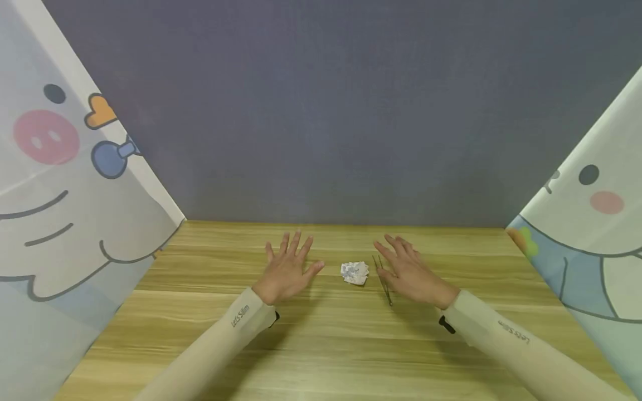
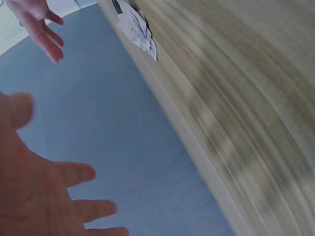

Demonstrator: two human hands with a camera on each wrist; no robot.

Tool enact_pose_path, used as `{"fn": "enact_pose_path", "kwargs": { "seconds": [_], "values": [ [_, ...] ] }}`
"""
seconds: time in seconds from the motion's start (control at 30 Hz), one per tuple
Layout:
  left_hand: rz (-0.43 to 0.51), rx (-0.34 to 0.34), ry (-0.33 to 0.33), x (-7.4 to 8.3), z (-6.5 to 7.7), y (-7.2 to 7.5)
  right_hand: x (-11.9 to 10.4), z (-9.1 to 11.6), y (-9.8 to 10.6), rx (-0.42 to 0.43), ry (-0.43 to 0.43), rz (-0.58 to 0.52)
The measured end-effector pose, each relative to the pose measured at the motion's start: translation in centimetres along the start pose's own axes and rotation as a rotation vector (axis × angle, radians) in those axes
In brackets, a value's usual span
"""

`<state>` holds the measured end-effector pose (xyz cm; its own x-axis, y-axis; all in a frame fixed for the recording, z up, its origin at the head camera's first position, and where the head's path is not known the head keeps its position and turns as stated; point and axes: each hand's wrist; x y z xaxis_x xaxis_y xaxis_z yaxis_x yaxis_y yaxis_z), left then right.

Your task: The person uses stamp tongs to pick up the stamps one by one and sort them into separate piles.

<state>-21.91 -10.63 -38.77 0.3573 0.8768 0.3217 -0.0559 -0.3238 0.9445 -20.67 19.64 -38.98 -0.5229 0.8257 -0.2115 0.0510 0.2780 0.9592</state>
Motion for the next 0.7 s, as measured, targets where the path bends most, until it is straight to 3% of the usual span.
{"fn": "enact_pose_path", "kwargs": {
  "seconds": [0.2, 0.5, 0.7],
  "values": [
    [-0.051, -0.079, -0.004, -0.2, 0.1, -0.4, 1.1, -0.3, -0.5, 0.027, 0.137, 0.002],
    [0.037, -0.186, -0.056, 0.0, 0.1, -1.4, 2.3, -0.9, -2.0, -0.144, 0.284, -0.090],
    [0.040, -0.220, -0.123, 0.8, -0.2, -2.3, 2.4, -1.4, -3.0, -0.148, 0.288, -0.085]
  ]
}}
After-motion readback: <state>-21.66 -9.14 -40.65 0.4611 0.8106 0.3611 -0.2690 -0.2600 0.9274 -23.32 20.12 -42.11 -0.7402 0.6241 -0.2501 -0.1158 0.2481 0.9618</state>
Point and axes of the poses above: each hand's wrist, its own z-axis away from the middle knuckle, its own y-axis out of the back of the hand, x = y × z, and after that the axes turned 6 degrees about z, right-handed
